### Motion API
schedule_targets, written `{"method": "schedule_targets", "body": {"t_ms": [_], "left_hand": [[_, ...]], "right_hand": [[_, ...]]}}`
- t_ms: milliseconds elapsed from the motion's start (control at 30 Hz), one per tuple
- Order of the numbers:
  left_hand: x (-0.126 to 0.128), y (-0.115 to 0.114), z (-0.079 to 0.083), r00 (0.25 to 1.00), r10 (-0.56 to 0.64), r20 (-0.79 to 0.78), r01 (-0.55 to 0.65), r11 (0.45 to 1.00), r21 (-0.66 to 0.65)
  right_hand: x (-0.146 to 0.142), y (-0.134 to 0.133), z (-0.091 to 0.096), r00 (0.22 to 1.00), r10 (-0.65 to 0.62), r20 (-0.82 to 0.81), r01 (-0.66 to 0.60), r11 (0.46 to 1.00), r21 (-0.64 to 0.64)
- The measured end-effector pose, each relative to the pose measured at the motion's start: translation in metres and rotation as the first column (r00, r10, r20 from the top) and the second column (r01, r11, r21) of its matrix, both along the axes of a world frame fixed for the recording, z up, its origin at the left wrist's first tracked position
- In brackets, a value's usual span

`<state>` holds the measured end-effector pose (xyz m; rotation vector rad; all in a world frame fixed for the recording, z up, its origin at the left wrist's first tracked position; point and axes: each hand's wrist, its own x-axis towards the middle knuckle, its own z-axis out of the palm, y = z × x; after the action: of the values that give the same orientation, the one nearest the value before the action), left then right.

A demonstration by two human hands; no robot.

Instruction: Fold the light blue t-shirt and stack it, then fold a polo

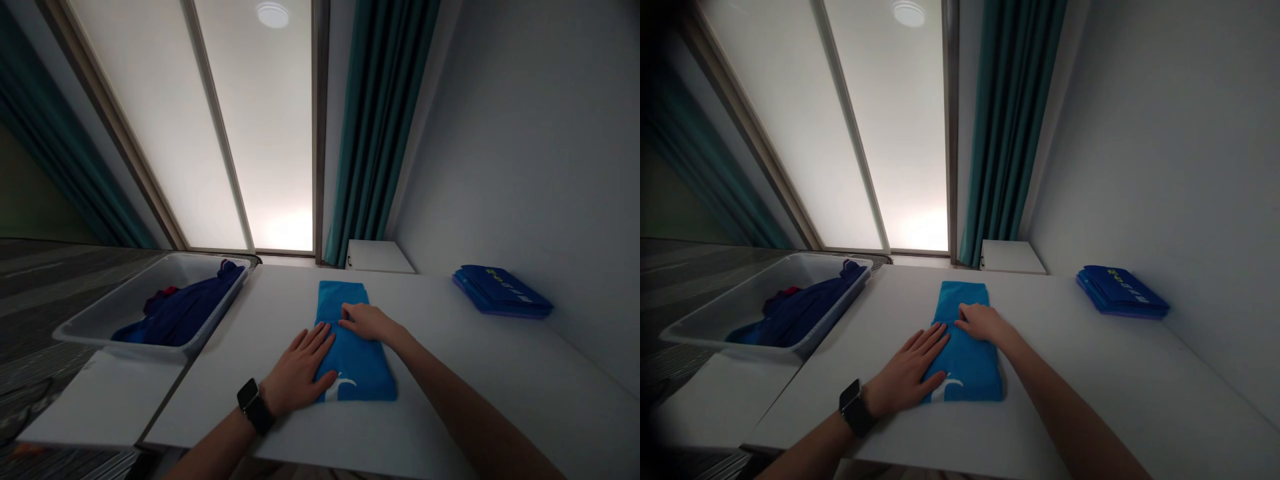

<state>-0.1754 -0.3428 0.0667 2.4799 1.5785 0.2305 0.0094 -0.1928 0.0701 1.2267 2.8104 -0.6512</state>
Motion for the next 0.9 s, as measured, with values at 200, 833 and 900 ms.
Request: {"method": "schedule_targets", "body": {"t_ms": [200,833,900], "left_hand": [[0.002,-0.002,0.001,1.0,-0.016,0.019,0.016,1.0,0.009],[0.007,0.0,-0.005,0.999,0.018,0.043,-0.017,1.0,-0.015],[0.006,0.001,-0.005,0.999,0.01,0.046,-0.01,1.0,-0.008]], "right_hand": [[0.006,-0.009,-0.018,0.996,-0.038,-0.081,0.044,0.997,0.064],[0.05,0.011,-0.024,0.848,-0.297,-0.439,0.312,0.949,-0.039],[0.056,0.009,-0.021,0.861,-0.319,-0.397,0.342,0.94,-0.014]]}}
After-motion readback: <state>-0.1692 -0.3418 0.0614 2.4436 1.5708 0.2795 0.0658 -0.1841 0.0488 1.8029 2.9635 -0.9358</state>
